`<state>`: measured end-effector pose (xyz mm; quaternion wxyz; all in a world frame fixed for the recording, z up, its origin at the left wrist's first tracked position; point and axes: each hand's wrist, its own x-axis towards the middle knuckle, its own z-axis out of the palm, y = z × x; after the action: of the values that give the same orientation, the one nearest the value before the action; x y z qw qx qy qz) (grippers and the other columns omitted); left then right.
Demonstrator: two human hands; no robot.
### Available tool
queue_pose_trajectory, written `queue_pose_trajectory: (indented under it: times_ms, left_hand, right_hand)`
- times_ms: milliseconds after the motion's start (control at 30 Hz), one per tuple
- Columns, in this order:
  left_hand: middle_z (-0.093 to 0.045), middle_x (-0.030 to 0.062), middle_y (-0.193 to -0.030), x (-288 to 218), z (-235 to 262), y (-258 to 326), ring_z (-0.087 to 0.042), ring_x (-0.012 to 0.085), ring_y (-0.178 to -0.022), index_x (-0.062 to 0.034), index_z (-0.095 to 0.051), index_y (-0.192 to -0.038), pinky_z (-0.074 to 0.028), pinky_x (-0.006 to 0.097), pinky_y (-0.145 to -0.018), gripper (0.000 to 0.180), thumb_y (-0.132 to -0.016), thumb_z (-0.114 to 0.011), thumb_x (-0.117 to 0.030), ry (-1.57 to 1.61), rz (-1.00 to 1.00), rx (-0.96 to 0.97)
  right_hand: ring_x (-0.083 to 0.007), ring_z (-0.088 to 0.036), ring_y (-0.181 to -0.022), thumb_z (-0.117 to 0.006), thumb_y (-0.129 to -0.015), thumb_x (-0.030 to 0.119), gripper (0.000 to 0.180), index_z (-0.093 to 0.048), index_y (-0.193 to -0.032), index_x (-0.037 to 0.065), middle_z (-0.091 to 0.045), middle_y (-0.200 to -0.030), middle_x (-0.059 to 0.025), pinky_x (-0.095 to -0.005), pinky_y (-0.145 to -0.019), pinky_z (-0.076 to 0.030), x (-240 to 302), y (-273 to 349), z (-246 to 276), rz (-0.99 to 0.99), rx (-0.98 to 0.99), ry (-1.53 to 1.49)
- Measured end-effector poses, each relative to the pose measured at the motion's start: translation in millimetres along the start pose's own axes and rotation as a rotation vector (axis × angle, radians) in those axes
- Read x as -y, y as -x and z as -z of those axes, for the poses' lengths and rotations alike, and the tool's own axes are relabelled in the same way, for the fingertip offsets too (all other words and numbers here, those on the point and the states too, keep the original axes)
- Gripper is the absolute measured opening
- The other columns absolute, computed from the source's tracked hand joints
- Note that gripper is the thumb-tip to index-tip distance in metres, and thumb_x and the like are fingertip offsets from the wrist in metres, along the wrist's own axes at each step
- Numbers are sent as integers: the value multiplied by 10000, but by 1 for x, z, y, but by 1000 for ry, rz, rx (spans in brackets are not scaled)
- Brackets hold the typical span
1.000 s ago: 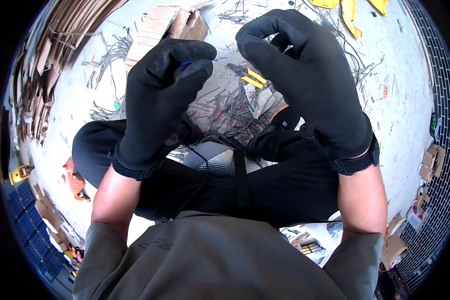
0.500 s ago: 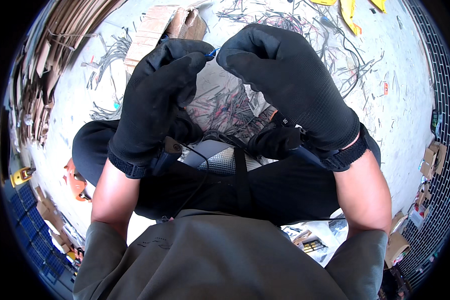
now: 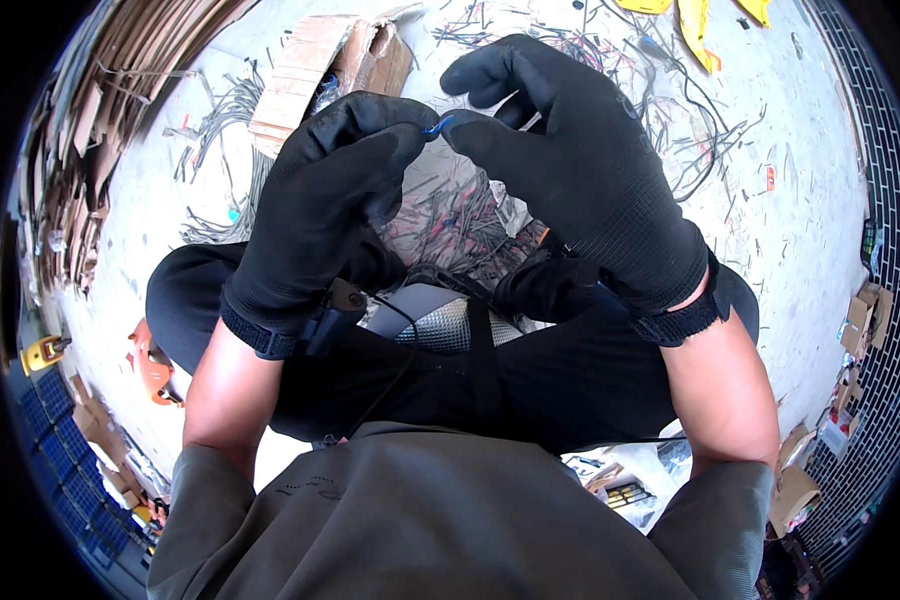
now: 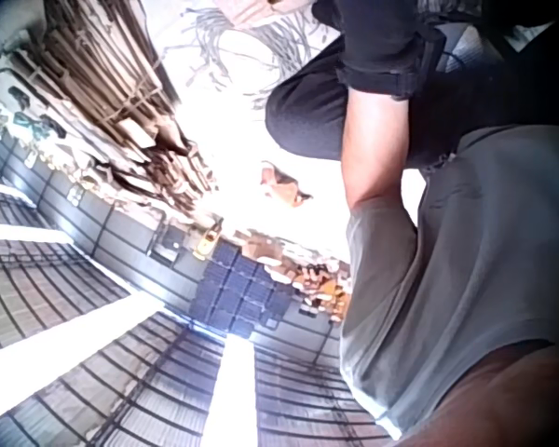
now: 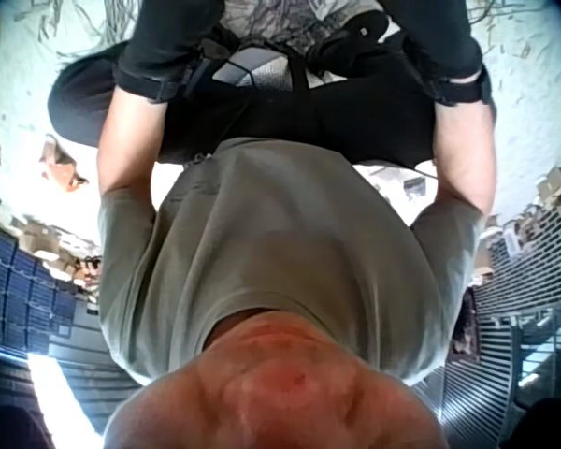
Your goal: The person strips the ends of blue wires using a wire stripper and attaches yellow connectors to the exposed wire ends by hand while sitting on the floor.
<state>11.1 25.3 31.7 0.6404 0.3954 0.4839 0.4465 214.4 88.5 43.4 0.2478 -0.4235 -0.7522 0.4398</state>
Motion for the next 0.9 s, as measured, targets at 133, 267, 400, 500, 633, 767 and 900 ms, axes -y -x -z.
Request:
queue_pose_trajectory:
  times_ms: [133, 267, 400, 500, 633, 767, 900]
  left_hand:
    - [-633, -19, -794, 16, 3, -6, -502, 6, -649, 1, -689, -1060, -414, 179, -583, 164, -943, -657, -109, -27, -143, -112]
    - [-648, -10, -808, 18, 6, -7, -528, 15, -665, 0, -687, -1039, -436, 186, -594, 143, -941, -662, -101, -32, -160, -160]
    - [-661, -1, -819, 21, 6, -8, -546, 19, -677, -7, -689, -1032, -452, 191, -605, 131, -940, -659, -96, -16, -178, -147]
    - [-669, 7, -827, 22, 5, -9, -555, 25, -685, -9, -689, -1035, -465, 198, -617, 133, -935, -664, -94, -48, -205, -110]
    - [-650, 8, -822, 20, 4, -7, -562, 46, -713, -5, -685, -1054, -469, 216, -655, 159, -932, -660, -104, -94, -190, -108]
    - [-597, -14, -784, 19, -1, -6, -529, 55, -710, 2, -676, -1093, -434, 218, -670, 205, -944, -633, -133, -121, -200, -97]
    - [-629, -6, -820, 20, -3, -5, -563, 54, -758, 8, -675, -1090, -461, 220, -706, 194, -949, -637, -120, -180, -215, -75]
  right_hand:
    - [-67, -597, -858, -651, -925, 58, 277, -657, -1199, 15, -698, -1057, -44, -209, -756, -485, 16, -4, 2, 93, -275, 168]
    - [-49, -579, -843, -647, -944, 97, 196, -686, -1105, -7, -696, -978, -30, -202, -747, -463, 24, 5, 6, 46, -157, -30]
    - [-50, -552, -717, -668, -933, 128, 177, -691, -1069, 16, -656, -827, 2, -222, -646, -454, 11, 4, -4, -49, 42, 36]
    - [-73, -591, -695, -681, -924, 162, 174, -689, -1025, 21, -668, -793, -18, -249, -649, -486, 6, 2, -7, -85, -10, -92]
    - [-67, -600, -705, -678, -927, 160, 161, -698, -1006, 21, -669, -785, -11, -249, -652, -494, 13, 0, -4, -138, 32, -112]
    - [-62, -598, -702, -671, -926, 146, 143, -700, -980, 16, -665, -772, -6, -246, -646, -495, 11, 0, -2, -169, 34, -135]
    - [-58, -598, -702, -663, -920, 129, 117, -694, -945, 18, -661, -768, -2, -244, -639, -494, 10, 0, -1, -192, 43, -160]
